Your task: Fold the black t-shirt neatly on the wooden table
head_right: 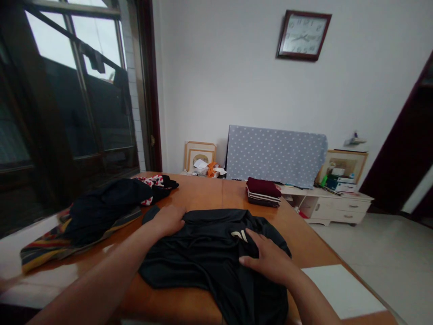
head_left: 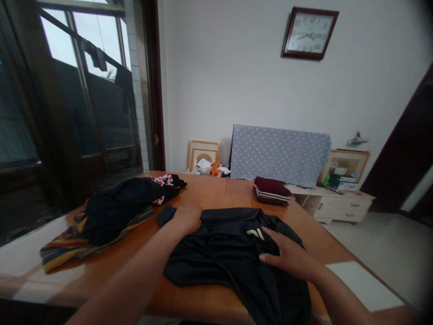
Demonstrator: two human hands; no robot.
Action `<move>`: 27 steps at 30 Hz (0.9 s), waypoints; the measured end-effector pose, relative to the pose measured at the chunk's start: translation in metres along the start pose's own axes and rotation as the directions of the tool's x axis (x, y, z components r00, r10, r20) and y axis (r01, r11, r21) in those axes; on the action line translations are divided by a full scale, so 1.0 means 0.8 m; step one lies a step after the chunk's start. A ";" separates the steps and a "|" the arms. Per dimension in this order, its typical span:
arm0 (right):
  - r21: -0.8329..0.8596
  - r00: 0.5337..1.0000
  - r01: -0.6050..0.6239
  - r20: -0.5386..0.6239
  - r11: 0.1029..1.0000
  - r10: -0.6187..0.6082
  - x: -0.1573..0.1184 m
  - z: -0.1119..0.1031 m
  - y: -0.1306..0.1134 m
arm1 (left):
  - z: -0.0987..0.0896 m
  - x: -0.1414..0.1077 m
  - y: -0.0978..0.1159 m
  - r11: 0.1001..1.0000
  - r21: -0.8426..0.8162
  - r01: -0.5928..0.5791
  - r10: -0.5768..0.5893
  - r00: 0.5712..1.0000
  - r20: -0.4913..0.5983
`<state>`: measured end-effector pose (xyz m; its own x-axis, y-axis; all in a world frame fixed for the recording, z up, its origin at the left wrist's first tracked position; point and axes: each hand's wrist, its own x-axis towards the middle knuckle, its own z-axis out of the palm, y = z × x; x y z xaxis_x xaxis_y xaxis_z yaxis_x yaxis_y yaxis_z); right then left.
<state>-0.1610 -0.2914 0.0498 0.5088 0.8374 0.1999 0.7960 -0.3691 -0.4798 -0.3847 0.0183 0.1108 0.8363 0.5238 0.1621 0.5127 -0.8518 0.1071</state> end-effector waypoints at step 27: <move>0.174 0.989 0.107 -0.116 0.979 -0.088 0.106 -0.028 -0.093 | 0.033 0.031 -0.006 0.470 -0.873 -0.126 -0.171 0.958 -0.230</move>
<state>-0.1695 -0.2020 0.1219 0.4716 0.8139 0.3394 0.7768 -0.2013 -0.5967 -0.3614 0.0354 0.0884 0.6684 0.6492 0.3630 -0.0338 -0.4610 0.8868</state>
